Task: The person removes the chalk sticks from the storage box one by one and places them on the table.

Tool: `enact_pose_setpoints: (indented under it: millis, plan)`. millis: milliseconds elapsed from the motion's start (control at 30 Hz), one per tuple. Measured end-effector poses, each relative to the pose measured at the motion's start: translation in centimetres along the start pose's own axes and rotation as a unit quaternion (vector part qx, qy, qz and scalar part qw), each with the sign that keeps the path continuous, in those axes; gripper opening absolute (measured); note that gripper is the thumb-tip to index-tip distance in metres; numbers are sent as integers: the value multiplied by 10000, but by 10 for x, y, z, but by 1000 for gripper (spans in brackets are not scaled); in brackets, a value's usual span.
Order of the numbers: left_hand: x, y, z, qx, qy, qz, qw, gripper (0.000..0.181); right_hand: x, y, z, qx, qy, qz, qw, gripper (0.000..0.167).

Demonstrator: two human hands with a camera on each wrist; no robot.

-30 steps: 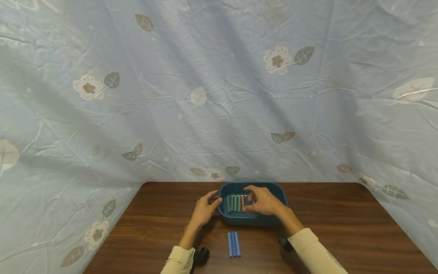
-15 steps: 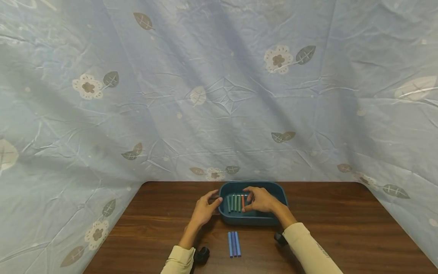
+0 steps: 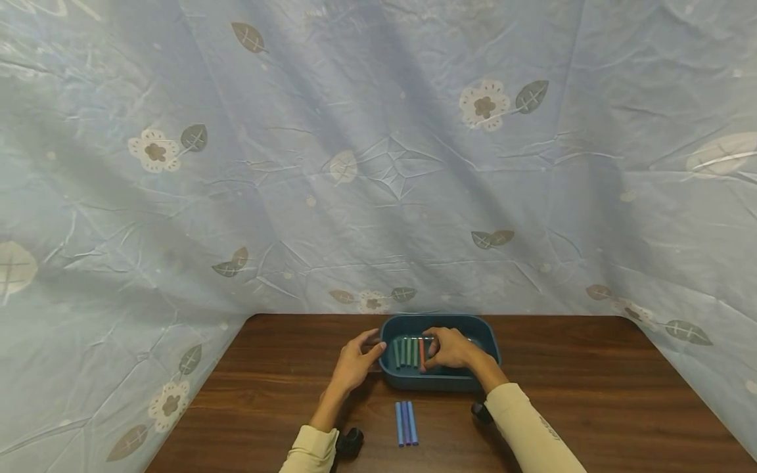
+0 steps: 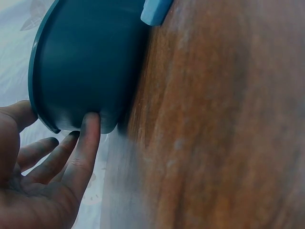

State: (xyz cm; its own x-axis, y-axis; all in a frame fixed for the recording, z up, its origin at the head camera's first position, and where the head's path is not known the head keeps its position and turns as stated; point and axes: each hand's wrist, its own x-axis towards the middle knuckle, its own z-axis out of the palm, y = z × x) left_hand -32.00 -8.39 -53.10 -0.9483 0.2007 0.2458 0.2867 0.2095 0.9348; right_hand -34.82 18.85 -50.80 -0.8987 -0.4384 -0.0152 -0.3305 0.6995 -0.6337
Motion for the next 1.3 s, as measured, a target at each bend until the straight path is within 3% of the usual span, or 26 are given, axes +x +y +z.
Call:
enact_pose_setpoints:
  millis: [533,1300]
  plan:
    - [-2,-1,-2,-163,-40,-4,9999,54,1,-8,3,-113,-209,79,9997,83]
    - [-4,-3,-5,20,-108,32,9999,55,-1,-8,11,-19,-26,220,9998,78]
